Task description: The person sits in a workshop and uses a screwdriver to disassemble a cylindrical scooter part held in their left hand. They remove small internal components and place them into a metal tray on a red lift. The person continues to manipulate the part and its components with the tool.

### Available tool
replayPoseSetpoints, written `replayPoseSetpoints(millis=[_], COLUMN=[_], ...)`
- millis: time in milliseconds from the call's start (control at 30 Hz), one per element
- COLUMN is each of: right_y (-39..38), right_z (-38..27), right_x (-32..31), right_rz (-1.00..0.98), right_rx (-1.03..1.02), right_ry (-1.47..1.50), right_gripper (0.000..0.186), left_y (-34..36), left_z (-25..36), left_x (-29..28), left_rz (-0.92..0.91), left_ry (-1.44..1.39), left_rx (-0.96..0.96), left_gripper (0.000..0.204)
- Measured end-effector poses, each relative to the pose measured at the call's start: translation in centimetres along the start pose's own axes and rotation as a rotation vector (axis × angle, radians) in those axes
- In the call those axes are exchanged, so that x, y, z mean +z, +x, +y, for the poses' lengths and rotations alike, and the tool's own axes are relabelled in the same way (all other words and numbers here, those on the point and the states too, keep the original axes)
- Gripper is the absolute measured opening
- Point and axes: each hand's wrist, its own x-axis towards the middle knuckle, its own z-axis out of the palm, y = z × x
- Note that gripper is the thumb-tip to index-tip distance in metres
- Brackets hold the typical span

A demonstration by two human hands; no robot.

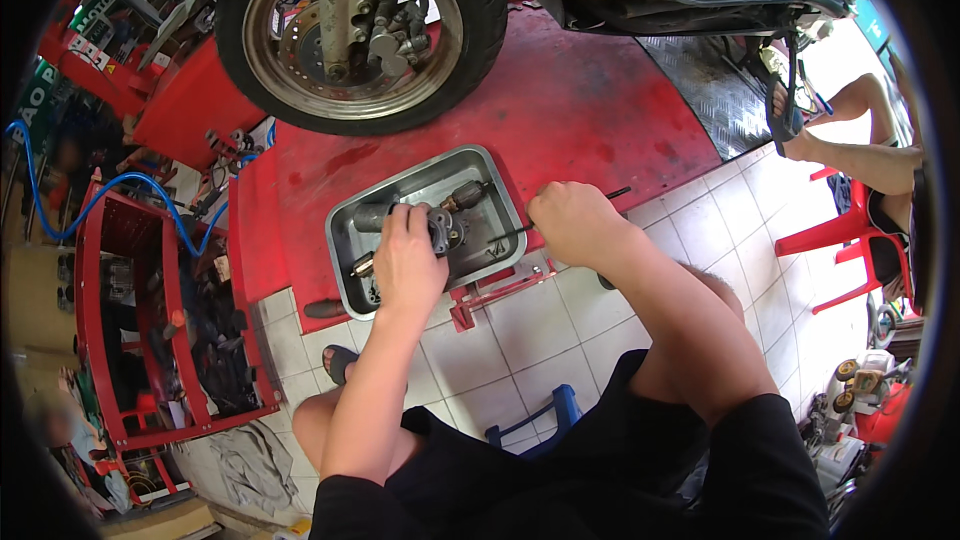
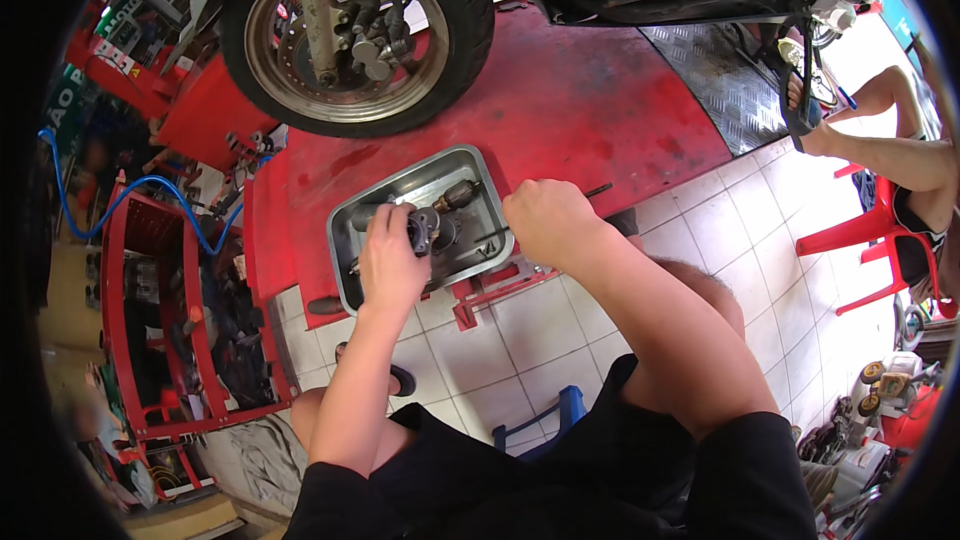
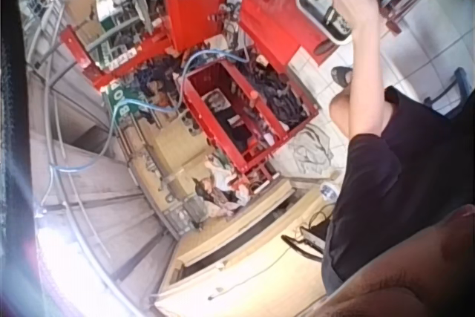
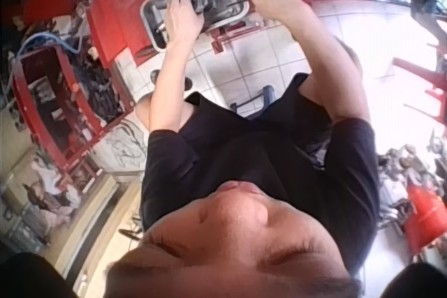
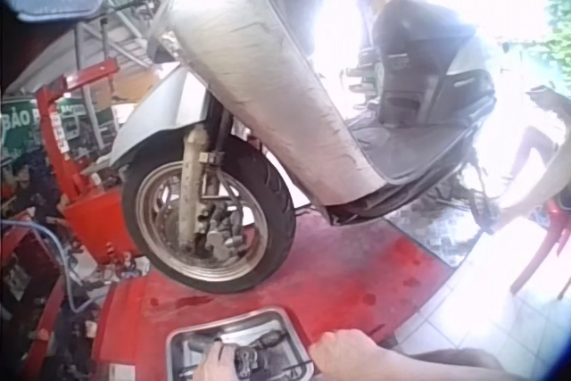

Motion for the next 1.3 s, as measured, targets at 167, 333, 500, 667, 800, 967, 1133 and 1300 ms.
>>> replayPoseSetpoints(millis=[167, 333, 500, 667, 800, 967, 1133, 1300], right_y=[1.2, 2.4, 2.6, 1.0, 0.2, -0.1, -0.7, -1.2], right_z=[-1.3, -3.0, -4.3, -2.4, -0.1, 0.7, -0.4, -0.3], right_x=[1.0, 2.2, 1.4, -0.1, -0.7, -1.2, -2.7, -3.2], right_rz=[0.021, -0.006, -0.051, -0.046, -0.002, 0.025, -0.078, -0.056], right_rx=[-0.048, -0.047, -0.015, 0.004, 0.019, 0.006, 0.037, 0.046], right_ry=[-0.003, -0.062, -0.111, -0.101, 0.001, 0.021, -0.018, 0.016], right_gripper=[0.018, 0.020, 0.017, 0.014, 0.013, 0.016, 0.016, 0.016], left_y=[-0.7, -2.3, -3.1, -3.7, -3.6, -3.7, -3.5, -3.5], left_z=[-1.3, -1.8, -2.4, -3.1, -2.9, -2.9, -2.5, -2.6], left_x=[-2.8, -4.9, -5.5, -6.0, -6.3, -6.1, -5.9, -5.6], left_rz=[0.062, 0.067, 0.118, 0.110, 0.123, 0.118, 0.146, 0.155], left_ry=[-0.130, -0.199, -0.264, -0.271, -0.276, -0.280, -0.299, -0.299], left_rx=[-0.088, -0.121, -0.124, -0.135, -0.126, -0.136, -0.136, -0.122], left_gripper=[0.043, 0.043, 0.040, 0.042, 0.043, 0.042, 0.040, 0.040])
